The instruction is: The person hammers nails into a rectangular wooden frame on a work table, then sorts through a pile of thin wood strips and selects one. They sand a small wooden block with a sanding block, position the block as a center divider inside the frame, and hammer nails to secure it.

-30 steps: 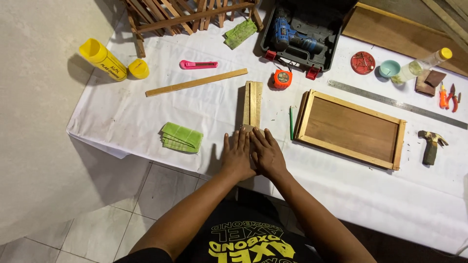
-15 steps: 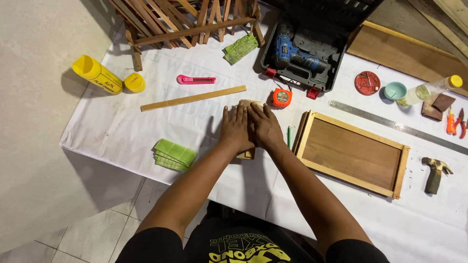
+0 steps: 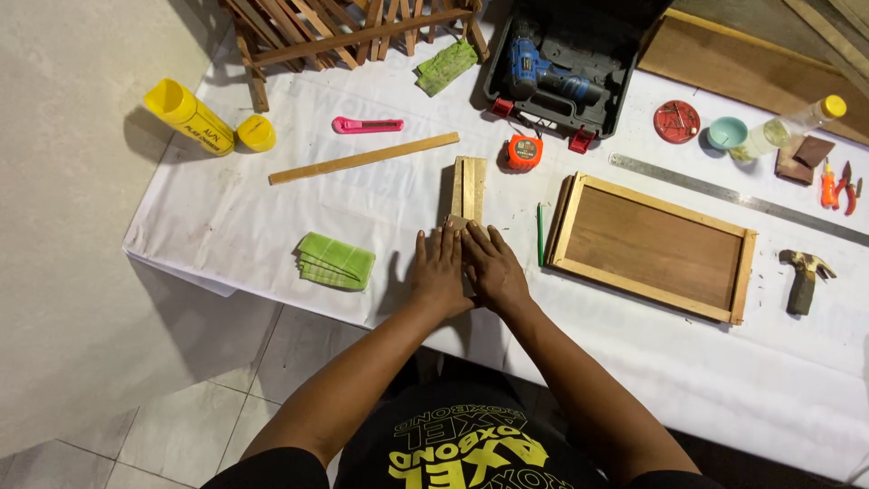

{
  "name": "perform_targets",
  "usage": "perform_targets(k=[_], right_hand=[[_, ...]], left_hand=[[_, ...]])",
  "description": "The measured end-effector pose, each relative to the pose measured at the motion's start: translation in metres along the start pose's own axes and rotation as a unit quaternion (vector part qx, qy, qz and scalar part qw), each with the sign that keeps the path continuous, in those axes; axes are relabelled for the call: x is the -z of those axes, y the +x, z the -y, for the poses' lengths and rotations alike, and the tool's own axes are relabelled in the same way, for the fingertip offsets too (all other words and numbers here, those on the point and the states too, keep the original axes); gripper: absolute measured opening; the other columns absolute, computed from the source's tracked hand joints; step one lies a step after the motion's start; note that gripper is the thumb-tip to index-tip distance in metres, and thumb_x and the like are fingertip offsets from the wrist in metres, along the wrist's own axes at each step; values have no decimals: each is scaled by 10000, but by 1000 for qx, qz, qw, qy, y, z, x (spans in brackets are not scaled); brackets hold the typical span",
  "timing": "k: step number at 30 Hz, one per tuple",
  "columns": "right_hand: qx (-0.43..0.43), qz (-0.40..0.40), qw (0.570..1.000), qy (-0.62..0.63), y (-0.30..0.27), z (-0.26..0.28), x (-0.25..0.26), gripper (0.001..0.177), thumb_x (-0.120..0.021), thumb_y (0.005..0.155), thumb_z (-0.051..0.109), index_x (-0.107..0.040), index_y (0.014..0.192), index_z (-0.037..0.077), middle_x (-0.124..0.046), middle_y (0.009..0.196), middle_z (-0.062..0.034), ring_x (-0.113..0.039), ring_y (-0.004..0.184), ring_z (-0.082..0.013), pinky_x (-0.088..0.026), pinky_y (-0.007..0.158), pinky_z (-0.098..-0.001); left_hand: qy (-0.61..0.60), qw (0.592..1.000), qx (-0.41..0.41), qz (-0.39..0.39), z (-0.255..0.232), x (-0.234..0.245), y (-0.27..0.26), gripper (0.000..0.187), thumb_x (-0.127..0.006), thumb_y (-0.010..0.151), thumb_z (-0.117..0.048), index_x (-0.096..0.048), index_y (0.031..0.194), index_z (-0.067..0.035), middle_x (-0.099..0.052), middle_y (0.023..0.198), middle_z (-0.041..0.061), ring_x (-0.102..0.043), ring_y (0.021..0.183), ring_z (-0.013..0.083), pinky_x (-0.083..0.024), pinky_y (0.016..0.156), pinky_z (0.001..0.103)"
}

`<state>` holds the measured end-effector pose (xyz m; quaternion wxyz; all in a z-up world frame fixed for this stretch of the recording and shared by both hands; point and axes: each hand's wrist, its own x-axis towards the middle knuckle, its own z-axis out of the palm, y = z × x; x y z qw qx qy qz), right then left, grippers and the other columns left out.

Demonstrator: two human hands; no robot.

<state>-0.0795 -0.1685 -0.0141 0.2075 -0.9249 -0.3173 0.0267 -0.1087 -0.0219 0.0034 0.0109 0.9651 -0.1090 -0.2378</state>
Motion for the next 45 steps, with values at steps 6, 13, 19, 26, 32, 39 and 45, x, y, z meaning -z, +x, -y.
perform_targets(k=[6, 13, 19, 26, 32, 39, 45], right_hand=[[-81, 10, 997, 6, -47, 25, -5, 615, -646, 839, 86, -556, 1446, 118, -485, 1554, -79, -429, 1425, -313, -396, 1134, -392], [-51, -117, 992, 22, -81, 9, 2, 605, -610, 827, -22, -604, 1413, 126, -562, 1508, -79, -573, 1322, -309, -497, 1068, -393], [-69, -165, 983, -53, -80, -30, 4, 562, -630, 875, 14, -607, 1425, 121, -566, 1514, -92, -532, 1350, -365, -455, 1130, -441], [-48, -123, 989, -69, -49, -24, 27, 521, -712, 756, 220, -680, 1273, 161, -627, 1349, -79, -534, 1231, -347, -375, 1028, -490], [-73, -123, 989, 26, 6, -41, 0, 446, -673, 877, 194, -679, 1320, 135, -670, 1217, -76, -575, 1128, -320, -420, 966, -476], [-136, -96, 984, 63, 21, -33, -11, 498, -646, 885, 203, -653, 1382, 162, -638, 1202, -107, -573, 1093, -328, -447, 921, -477], [-148, -100, 983, 31, 16, -21, -12, 421, -659, 961, 305, -653, 1371, 212, -604, 1303, -77, -535, 1180, -307, -426, 953, -482]], left_hand=[[-72, 992, -6, -107, -19, -55, -38, 1255, -666, 785, -706, -99, 1604, 57, -14, 1687, 262, -34, 1575, 366, 30, 1218, 611], [-131, 961, -73, -234, -36, -46, -47, 1173, -739, 783, -597, -209, 1600, 57, -99, 1693, 247, -133, 1581, 365, -40, 1262, 591], [-105, 969, -111, -192, -48, -23, 9, 968, -714, 856, -495, -266, 1555, 3, -154, 1673, 223, -178, 1515, 350, -32, 1217, 618], [-180, 923, -56, -336, -23, -14, 38, 370, -721, 895, -256, -702, 1240, -127, -612, 1325, 66, -507, 1290, 279, -304, 1129, 559], [-291, 896, 68, -328, -1, 8, 59, 263, -775, 864, -278, -724, 1101, -178, -670, 1062, 45, -677, 963, 268, -470, 858, 486], [-399, 861, 101, -298, 6, 17, 65, 281, -752, 839, -189, -717, 1111, -130, -701, 1053, 122, -712, 909, 348, -578, 776, 454], [-520, 812, 120, -237, 21, 7, 69, 325, -738, 841, -176, -712, 1161, -125, -777, 1059, 111, -755, 954, 286, -601, 812, 398]])
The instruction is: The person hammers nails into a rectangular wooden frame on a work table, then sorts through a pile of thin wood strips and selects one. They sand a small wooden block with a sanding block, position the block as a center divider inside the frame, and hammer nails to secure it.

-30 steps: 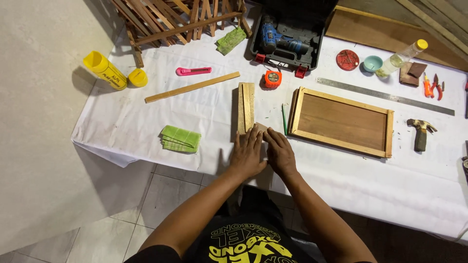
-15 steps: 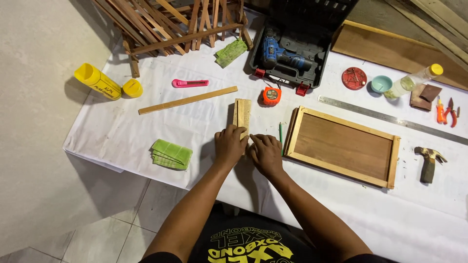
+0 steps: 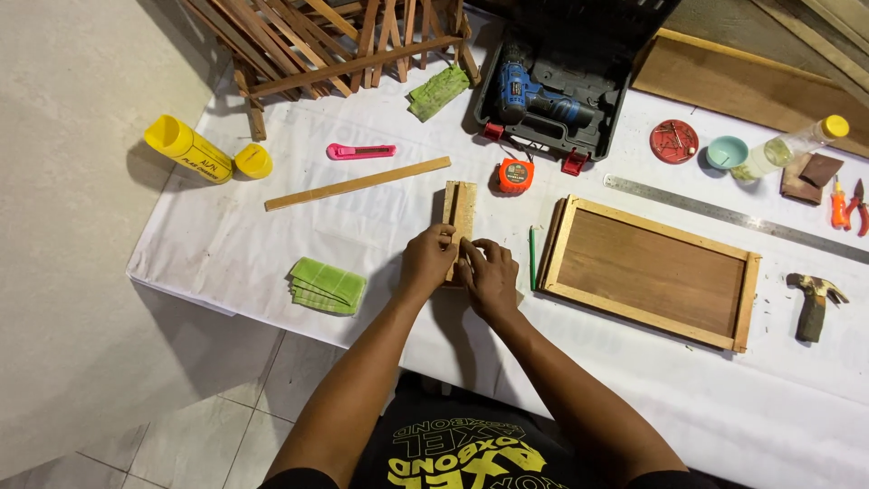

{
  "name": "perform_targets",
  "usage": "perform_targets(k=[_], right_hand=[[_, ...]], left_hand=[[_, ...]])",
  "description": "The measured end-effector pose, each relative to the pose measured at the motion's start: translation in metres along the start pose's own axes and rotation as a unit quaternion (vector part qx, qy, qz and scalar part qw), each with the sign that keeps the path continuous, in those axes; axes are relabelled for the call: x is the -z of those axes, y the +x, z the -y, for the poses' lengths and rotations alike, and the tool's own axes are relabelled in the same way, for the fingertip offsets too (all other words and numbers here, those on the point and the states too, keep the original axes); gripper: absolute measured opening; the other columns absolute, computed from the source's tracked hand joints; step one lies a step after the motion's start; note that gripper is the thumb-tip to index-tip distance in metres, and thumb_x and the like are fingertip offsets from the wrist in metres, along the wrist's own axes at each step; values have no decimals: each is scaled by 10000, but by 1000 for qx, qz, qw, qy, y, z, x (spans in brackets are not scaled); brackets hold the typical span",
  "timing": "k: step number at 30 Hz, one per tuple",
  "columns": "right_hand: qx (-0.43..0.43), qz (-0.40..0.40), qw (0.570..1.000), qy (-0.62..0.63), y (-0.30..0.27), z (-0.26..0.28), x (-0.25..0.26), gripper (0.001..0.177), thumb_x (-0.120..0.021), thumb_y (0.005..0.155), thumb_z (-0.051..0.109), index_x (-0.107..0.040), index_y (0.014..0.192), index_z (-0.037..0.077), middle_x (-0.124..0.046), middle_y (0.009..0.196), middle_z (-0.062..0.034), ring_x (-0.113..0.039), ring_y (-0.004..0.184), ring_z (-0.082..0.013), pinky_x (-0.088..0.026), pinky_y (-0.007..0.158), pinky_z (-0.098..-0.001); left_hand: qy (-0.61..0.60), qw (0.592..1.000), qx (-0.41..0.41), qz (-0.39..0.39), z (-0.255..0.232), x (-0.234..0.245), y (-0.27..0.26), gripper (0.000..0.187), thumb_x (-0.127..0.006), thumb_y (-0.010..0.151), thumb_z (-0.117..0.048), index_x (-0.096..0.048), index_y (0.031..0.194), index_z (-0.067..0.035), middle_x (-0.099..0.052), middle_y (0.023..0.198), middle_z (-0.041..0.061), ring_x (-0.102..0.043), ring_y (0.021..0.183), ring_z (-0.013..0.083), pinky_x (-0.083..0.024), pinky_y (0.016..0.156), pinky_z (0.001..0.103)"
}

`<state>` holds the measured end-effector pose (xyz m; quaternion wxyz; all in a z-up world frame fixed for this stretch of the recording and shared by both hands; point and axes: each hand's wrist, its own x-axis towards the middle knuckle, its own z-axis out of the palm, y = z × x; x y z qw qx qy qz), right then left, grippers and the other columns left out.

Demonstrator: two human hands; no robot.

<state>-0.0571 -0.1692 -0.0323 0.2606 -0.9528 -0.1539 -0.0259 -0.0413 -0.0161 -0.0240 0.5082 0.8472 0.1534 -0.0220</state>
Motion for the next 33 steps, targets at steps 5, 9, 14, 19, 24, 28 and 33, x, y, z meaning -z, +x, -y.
perform_targets(k=[5, 9, 14, 19, 24, 28, 33], right_hand=[[16, -9, 1000, -22, -7, 11, 4, 487, -673, 927, 320, -630, 1400, 212, -583, 1330, -100, -525, 1187, -319, -418, 952, -483], [3, -10, 1000, -29, -10, 8, -5, 495, -678, 927, 324, -621, 1409, 222, -581, 1334, -93, -530, 1203, -313, -412, 962, -478], [-8, -41, 998, -43, -21, -5, 3, 450, -676, 951, 291, -643, 1389, 193, -644, 1259, -83, -568, 1171, -299, -411, 969, -473], [22, -53, 992, -113, -38, -15, 32, 464, -718, 841, 274, -680, 1284, 141, -708, 1150, -60, -590, 1120, -300, -419, 964, -474], [-15, -14, 991, -135, -45, -19, 37, 278, -744, 856, 288, -715, 1096, 152, -714, 1029, -74, -629, 1024, -305, -436, 893, -465], [-26, 19, 999, -8, -39, -56, 23, 223, -730, 855, 260, -680, 1019, 117, -711, 935, -91, -663, 886, -337, -490, 798, -460], [-182, 56, 843, 503, -25, -106, 5, 109, -529, 997, 98, -538, 1099, 61, -610, 822, -31, -577, 691, -136, -480, 616, -283]], left_hand=[[64, 994, -88, -9, 8, 6, -5, 307, -760, 837, -179, -719, 1128, -89, -749, 1019, 118, -740, 909, 298, -593, 783, 407], [85, 992, -87, 12, 12, 5, -4, 308, -763, 867, -209, -716, 1153, -105, -737, 1009, 101, -737, 893, 291, -593, 782, 412], [149, 976, -159, 19, 8, 1, -13, 335, -775, 867, -256, -712, 1168, -123, -709, 1033, 85, -711, 911, 298, -563, 787, 433], [227, 928, -295, 21, -16, -8, -36, 265, -776, 850, -287, -742, 1086, -170, -691, 1008, 29, -630, 992, 253, -446, 850, 443], [256, 899, -356, 11, -7, -30, -36, 199, -739, 882, -229, -749, 1077, -190, -691, 1038, -22, -577, 1071, 218, -386, 968, 436], [249, 905, -343, 34, -10, -29, -31, 332, -733, 878, -219, -720, 1210, -213, -703, 1120, -27, -584, 1140, 194, -376, 1035, 425], [182, 926, -286, 167, -52, 0, -29, 774, -781, 720, -311, -519, 1437, -179, -722, 1130, 39, -616, 1135, 225, -294, 1046, 470]])
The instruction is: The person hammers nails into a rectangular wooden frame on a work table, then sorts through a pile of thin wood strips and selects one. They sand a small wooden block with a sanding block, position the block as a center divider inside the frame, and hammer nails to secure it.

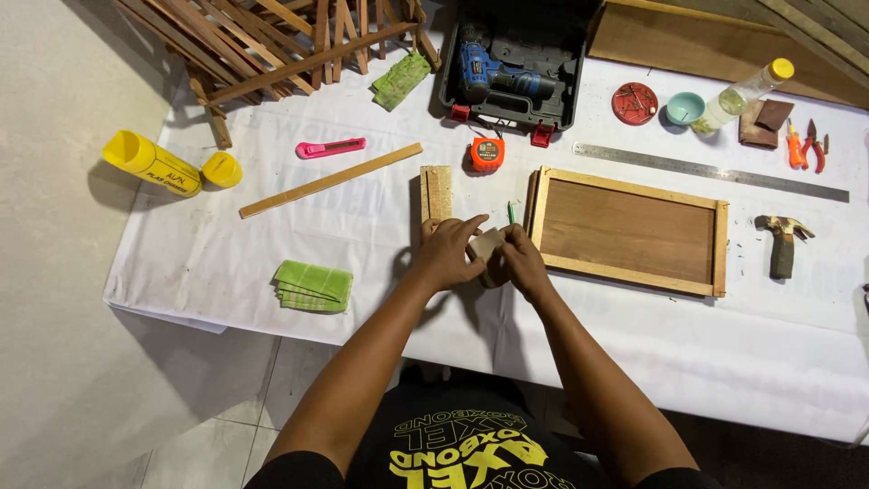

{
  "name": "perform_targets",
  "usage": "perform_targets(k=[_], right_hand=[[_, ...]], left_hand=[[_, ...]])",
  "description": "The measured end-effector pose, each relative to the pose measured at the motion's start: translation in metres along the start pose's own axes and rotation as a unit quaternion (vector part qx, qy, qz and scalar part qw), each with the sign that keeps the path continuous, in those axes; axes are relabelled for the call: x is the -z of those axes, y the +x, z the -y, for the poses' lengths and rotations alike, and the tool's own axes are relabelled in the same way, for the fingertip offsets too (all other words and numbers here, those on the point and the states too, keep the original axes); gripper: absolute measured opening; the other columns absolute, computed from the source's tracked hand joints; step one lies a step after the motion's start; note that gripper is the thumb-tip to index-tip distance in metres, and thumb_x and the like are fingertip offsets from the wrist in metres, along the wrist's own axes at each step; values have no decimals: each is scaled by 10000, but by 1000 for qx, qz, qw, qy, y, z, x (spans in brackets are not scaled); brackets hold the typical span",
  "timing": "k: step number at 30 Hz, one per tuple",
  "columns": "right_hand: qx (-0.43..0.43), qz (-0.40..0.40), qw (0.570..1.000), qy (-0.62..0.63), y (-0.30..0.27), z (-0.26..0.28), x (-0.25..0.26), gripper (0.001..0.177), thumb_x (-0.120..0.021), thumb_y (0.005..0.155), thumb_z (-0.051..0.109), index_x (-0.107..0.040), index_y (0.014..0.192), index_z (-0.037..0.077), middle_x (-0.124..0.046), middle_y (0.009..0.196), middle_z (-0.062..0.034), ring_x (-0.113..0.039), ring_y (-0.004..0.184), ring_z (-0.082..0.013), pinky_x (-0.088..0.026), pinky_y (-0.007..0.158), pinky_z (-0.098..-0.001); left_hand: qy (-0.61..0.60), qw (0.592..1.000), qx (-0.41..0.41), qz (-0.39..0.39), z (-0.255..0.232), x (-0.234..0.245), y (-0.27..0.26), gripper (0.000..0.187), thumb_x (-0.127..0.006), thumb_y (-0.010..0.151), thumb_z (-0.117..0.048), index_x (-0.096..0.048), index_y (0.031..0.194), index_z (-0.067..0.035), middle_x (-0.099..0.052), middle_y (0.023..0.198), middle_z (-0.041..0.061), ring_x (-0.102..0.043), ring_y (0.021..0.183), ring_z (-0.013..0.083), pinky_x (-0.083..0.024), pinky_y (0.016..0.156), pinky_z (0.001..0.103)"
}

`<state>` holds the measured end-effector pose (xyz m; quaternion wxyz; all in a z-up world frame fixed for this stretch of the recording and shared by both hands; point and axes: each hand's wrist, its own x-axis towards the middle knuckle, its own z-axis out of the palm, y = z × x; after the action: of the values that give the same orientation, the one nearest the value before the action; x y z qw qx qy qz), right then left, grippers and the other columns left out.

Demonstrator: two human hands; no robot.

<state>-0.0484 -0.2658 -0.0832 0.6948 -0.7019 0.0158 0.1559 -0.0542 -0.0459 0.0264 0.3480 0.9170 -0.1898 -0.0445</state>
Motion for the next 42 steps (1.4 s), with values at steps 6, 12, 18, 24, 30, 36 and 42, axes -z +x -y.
perform_targets(k=[6, 12, 18, 24, 30, 36, 42], right_hand=[[114, -58, 991, -37, 2, 30, -8, 132, -571, 1033, 56, -560, 1162, 37, -627, 963, -25, -582, 821, -86, -503, 701, -255], [243, -34, 933, -262, -25, 80, -43, 405, -635, 882, -64, -679, 1248, 102, -700, 1199, -91, -723, 1087, -243, -600, 924, -349], [256, -13, 880, -400, -42, 119, -72, 452, -742, 871, 70, -667, 1309, 157, -653, 1285, -143, -712, 1014, -297, -582, 822, -363], [256, -85, 920, -285, -25, 63, -65, 378, -605, 1018, 67, -627, 1394, 99, -723, 1194, -114, -744, 1037, -230, -587, 868, -353], [85, -97, 991, 20, -13, 66, -66, 349, -543, 1038, 149, -539, 1376, 61, -703, 1028, -42, -704, 797, -106, -619, 680, -285], [79, -99, 981, 150, -8, 53, -68, 230, -593, 1041, 137, -587, 1242, 27, -683, 975, -35, -677, 824, -98, -615, 717, -296], [99, -133, 981, 103, -5, 49, -72, 198, -589, 1046, 120, -581, 1223, 31, -682, 1010, -48, -654, 850, -97, -572, 737, -276]], left_hand=[[-204, 972, 115, -22, 29, -19, 13, 492, -752, 828, -261, -686, 1303, -151, -737, 932, 98, -724, 809, 200, -586, 757, 369], [-395, 897, 176, -94, 82, -69, 21, 280, -646, 975, -197, -755, 1189, -52, -792, 958, 66, -699, 797, 128, -564, 721, 301], [-585, 758, 281, -63, 64, -24, 6, 424, -498, 974, -309, -736, 1211, -51, -764, 926, 57, -724, 748, 134, -593, 686, 278], [-607, 759, 226, -61, 83, -36, 1, 440, -544, 989, -315, -682, 1336, -83, -742, 1188, 36, -705, 1050, 138, -589, 851, 252], [-340, 900, 226, -150, 57, -22, -2, 627, -794, 837, -189, -529, 1401, -127, -589, 1215, 70, -649, 1055, 189, -620, 821, 336], [-292, 889, 237, -261, 57, -38, 1, 434, -775, 881, -183, -689, 1304, -145, -641, 1131, 95, -676, 994, 201, -581, 878, 345], [-250, 911, 195, -265, 36, -17, -2, 458, -736, 891, -206, -668, 1342, -170, -649, 1130, 71, -684, 965, 176, -572, 843, 337]])
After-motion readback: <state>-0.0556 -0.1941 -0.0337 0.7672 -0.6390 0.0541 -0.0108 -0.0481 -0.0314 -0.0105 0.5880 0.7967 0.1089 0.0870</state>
